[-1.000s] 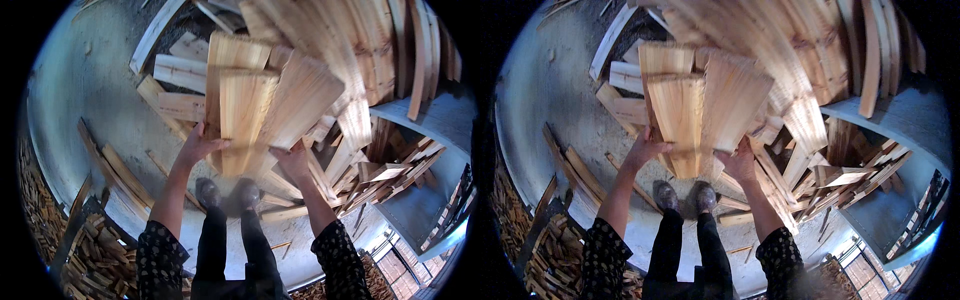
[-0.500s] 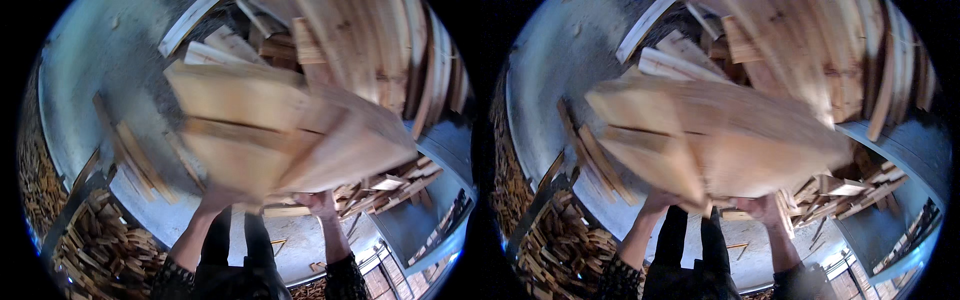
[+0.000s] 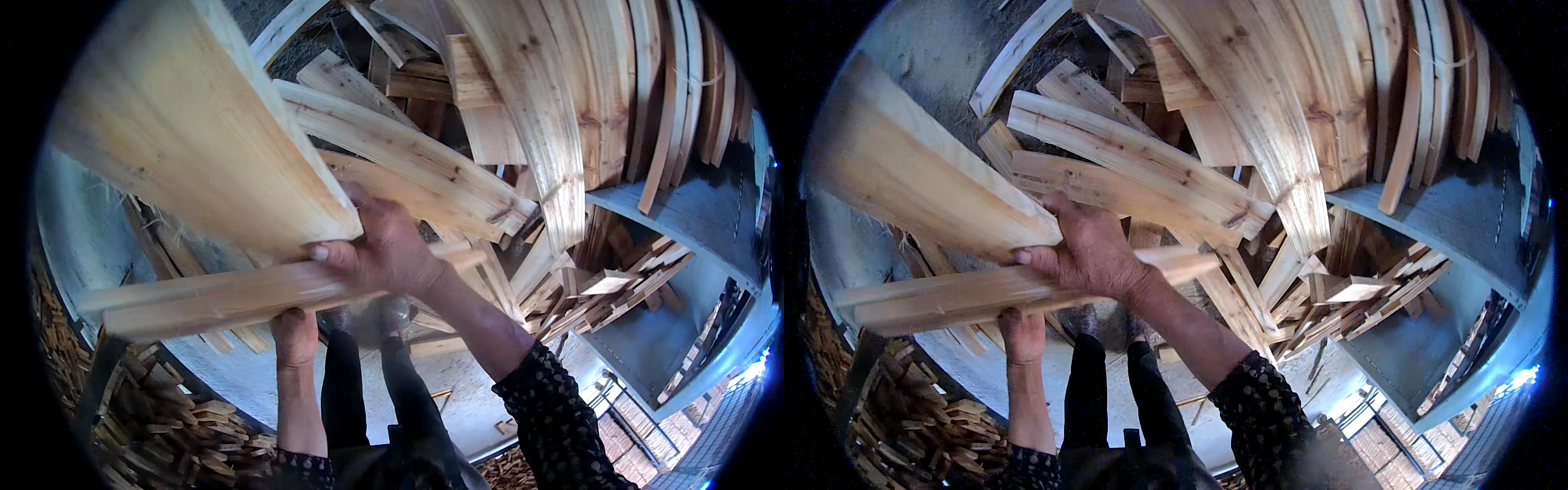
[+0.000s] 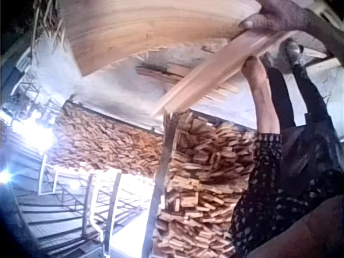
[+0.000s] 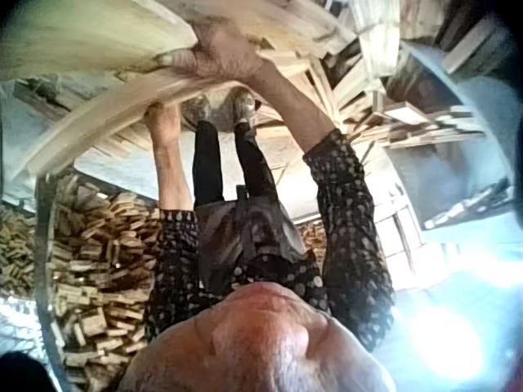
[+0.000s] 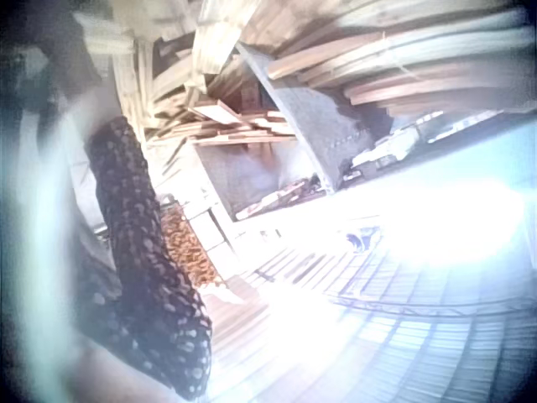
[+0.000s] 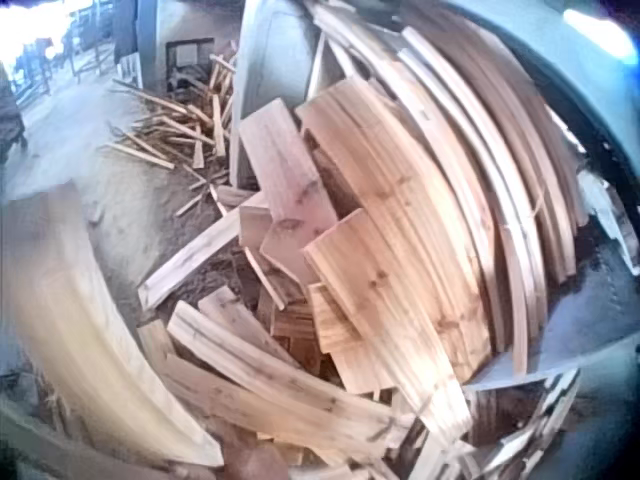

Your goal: The person repeatedly picks up bundles of wooden planks from a pile on the floor and stacks them onto a larger pile of planks. The person moves between the source pile and the destination stack multiple times.

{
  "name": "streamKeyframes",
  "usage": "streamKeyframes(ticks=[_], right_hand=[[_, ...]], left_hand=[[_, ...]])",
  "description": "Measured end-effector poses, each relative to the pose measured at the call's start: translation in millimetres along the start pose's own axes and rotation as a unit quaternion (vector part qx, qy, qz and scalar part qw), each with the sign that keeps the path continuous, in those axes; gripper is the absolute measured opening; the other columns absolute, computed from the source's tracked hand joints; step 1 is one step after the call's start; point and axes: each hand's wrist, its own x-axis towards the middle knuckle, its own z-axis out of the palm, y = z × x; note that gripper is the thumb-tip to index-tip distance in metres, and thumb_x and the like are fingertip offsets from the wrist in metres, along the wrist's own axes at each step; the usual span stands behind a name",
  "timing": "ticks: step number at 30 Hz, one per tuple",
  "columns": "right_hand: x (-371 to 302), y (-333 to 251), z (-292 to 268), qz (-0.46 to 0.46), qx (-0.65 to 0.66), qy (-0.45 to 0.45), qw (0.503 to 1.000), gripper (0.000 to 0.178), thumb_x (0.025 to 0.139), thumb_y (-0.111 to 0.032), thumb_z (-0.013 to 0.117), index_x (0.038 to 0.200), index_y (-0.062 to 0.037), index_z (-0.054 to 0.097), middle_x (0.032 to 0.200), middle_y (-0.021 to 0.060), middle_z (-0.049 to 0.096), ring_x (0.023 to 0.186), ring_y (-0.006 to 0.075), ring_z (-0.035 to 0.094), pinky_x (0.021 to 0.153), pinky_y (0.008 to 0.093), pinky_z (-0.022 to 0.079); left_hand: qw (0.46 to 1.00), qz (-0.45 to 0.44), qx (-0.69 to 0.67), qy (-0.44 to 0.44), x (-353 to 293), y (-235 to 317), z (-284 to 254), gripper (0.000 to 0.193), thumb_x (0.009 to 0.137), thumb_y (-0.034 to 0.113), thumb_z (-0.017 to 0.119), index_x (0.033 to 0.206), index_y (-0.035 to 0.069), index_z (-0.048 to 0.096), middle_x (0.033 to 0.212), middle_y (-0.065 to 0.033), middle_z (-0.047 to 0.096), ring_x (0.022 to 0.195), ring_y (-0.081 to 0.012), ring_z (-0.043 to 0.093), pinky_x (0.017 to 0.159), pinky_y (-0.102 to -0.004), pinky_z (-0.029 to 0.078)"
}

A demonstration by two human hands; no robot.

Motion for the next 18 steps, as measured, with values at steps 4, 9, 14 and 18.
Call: streamKeyframes(ticks=[4, 9, 14, 18], right_hand=[[28.7, 19.5, 4.3, -0.073, -0.024, 0.014, 0.997, 0.059, 0.075, -0.054, 0.055, 0.097, -0.0003, 0.045, 0.067, 0.0174, 0.056, 0.067, 0.036, 0.059, 0.06, 0.0408, 0.048], [72.4, 33.9, -4.8, -0.065, -0.062, -0.018, 0.996, 0.056, 0.075, -0.053, 0.055, 0.083, 0.0028, 0.053, 0.056, 0.017, 0.053, 0.058, 0.0346, 0.057, 0.057, 0.0425, 0.045], [95.3, 29.7, 12.1, -0.071, -0.074, -0.023, 0.994, 0.053, 0.073, -0.051, 0.058, 0.084, 0.0005, 0.057, 0.067, 0.0181, 0.059, 0.066, 0.0349, 0.059, 0.061, 0.0417, 0.047], [98.6, 61.2, 66.6, 0.038, 0.107, -0.042, 0.993, 0.056, 0.073, -0.054, 0.055, 0.096, -0.0028, 0.054, 0.079, 0.0188, 0.062, 0.076, 0.0351, 0.06, 0.066, 0.0406, 0.048]], left_hand=[[0.903, 0.066, 0.423, -0.037, 48.9, -18.7, -22.2, 0.053, 0.077, 0.019, 0.064, 0.121, 0.003, 0.037, 0.119, -0.0099, 0.044, 0.112, -0.0198, 0.041, 0.097, -0.0352, 0.032], [0.971, 0.086, 0.196, -0.106, 89.8, 14.0, 20.3, 0.059, 0.084, 0.037, 0.052, 0.128, 0.006, 0.028, 0.13, -0.0136, 0.035, 0.12, -0.0257, 0.033, 0.102, -0.0394, 0.022], [0.965, 0.06, 0.245, -0.069, 101.2, 14.2, 11.8, 0.073, 0.068, 0.032, 0.067, 0.125, 0.006, 0.03, 0.123, -0.0073, 0.037, 0.114, -0.0197, 0.035, 0.1, -0.037, 0.024], [0.977, -0.003, 0.211, 0.028, 106.1, -2.4, -29.0, 0.064, 0.073, 0.033, 0.064, 0.124, 0.01, 0.034, 0.122, -0.0047, 0.04, 0.115, -0.0201, 0.037, 0.099, -0.0387, 0.027]])
